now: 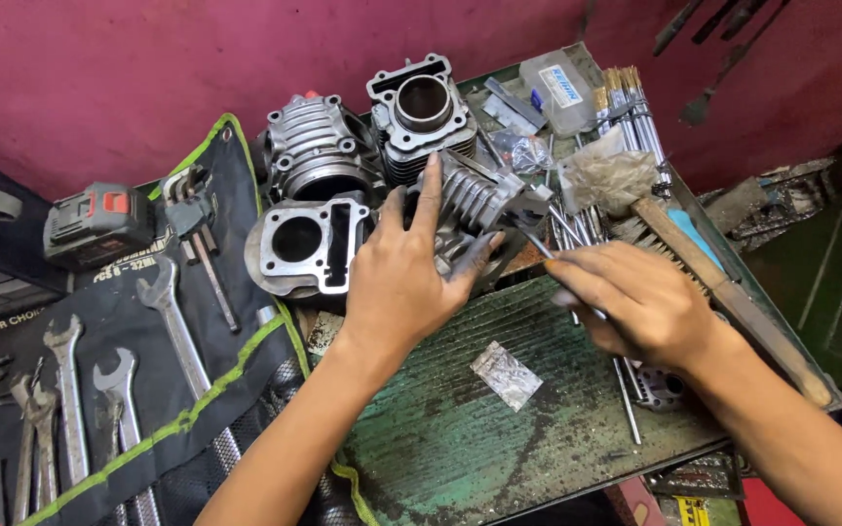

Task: Cleaning and inspecting motorcycle engine cylinder heads using a metal pick on a workbench

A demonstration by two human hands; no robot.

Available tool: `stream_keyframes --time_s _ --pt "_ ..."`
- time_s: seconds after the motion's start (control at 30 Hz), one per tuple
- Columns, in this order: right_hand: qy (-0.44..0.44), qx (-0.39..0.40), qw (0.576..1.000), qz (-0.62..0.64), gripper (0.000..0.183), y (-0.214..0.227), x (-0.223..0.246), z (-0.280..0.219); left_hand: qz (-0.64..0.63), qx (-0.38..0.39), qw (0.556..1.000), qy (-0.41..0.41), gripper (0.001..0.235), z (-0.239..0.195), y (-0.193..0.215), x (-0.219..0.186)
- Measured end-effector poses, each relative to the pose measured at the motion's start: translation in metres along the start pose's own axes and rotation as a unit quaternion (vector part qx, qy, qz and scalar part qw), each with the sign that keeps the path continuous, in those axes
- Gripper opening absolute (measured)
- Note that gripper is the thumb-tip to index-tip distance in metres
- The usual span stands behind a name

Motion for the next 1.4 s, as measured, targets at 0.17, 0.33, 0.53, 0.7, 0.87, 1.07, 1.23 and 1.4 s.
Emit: stream_keyframes --time_s 0.17,0.33,0.53,0.7,0.87,1.07,1.23,1.4 --pt "-0.044 0.0 0.999 -0.02 0.027 0.0 -0.006 0.005 0.005 0.007 1.0 0.004 0.095 0.0 -0.002 0.001" --pt "-0.038 -0.031 0.996 -0.071 0.014 0.013 0.008 0.013 0.001 -0.005 1.0 0.007 0.093 0.001 -0.001 0.002" --pt "0.013 -0.05 0.999 -0.002 0.029 0.012 0.004 0.003 -0.006 0.011 1.0 0.008 0.094 0.004 0.002 0.001" --pt "0.051 -0.093 0.994 -0.023 0.03 0.016 0.01 0.005 -0.015 0.024 0.999 0.021 0.095 0.007 0.0 0.005" --pt "0.03 -0.078 0.996 -0.01 0.022 0.011 0.001 0.003 -0.023 0.048 0.998 0.038 0.099 0.015 -0.001 0.01" --pt "-0.034 -0.055 0.998 0.021 0.028 0.017 -0.006 0.004 -0.065 0.037 0.997 0.033 0.103 0.015 0.006 0.01" --pt "-0.059 0.021 0.998 -0.003 0.029 0.0 -0.015 0.012 -0.136 0.04 0.989 0.04 0.111 0.015 0.009 0.014" --pt "-0.08 0.045 0.995 -0.039 0.027 -0.004 -0.017 0.011 -0.17 0.016 0.985 -0.013 0.123 0.012 0.016 0.016"
Point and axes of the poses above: each hand's wrist, its own z-axis towards the middle knuckle, its own y-axis out of the back of the hand, x = y × z, the point moved 5 cm from there along z, towards the middle knuckle, and after that the axes turned 8 degrees about x, right-handed, at the moved point
